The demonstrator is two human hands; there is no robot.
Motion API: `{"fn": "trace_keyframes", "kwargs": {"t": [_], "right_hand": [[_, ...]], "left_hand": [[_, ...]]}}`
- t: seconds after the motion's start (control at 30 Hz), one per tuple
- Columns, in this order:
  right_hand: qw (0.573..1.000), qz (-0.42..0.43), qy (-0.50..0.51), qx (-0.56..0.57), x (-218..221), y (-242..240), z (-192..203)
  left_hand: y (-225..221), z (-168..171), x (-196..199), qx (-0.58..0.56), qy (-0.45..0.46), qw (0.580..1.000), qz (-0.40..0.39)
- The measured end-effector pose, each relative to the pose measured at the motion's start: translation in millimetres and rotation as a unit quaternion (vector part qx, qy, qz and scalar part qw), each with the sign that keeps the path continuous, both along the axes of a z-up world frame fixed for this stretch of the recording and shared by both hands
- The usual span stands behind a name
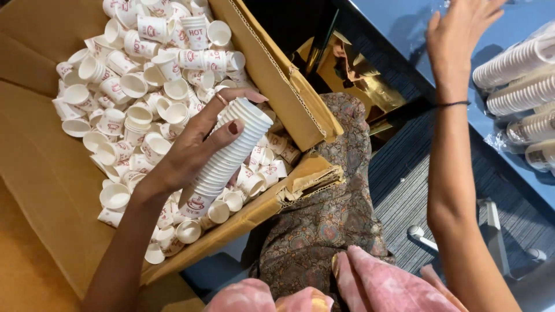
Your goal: Packaging stacks of paper cups into plastic sleeves.
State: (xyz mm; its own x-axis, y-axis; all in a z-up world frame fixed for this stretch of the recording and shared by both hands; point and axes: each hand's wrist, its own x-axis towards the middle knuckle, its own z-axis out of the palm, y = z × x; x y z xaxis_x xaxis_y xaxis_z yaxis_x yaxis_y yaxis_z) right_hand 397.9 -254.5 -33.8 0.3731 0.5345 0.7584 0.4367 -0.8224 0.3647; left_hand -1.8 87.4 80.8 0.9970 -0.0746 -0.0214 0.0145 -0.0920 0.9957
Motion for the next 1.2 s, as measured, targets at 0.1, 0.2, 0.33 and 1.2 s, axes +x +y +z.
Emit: {"fn": "trace_keyframes", "kwargs": {"t": [0.1, 0.2, 0.33, 1.2], "right_hand": [[0.975, 0.015, 0.216, 0.060, 37.0, -50.7, -38.7], [0.977, 0.049, 0.163, 0.128, -29.9, -25.6, 25.9], [0.901, 0.222, 0.217, 0.302, -59.4, -45.3, 26.4], [0.669, 0.455, 0.431, 0.399, -266.2, 94.1, 49.1]], "left_hand": [[-4.5, -1.7, 0.3, -0.014, -0.004, 1.000, 0.000], [-7.8, -4.7, 0.8, -0.051, 0.011, 0.999, 0.008], [-14.1, -4.0, 6.7, -0.098, 0.025, 0.993, 0.067], [-31.4, -35.9, 7.7, -0.085, -0.063, 0.986, 0.128]]}}
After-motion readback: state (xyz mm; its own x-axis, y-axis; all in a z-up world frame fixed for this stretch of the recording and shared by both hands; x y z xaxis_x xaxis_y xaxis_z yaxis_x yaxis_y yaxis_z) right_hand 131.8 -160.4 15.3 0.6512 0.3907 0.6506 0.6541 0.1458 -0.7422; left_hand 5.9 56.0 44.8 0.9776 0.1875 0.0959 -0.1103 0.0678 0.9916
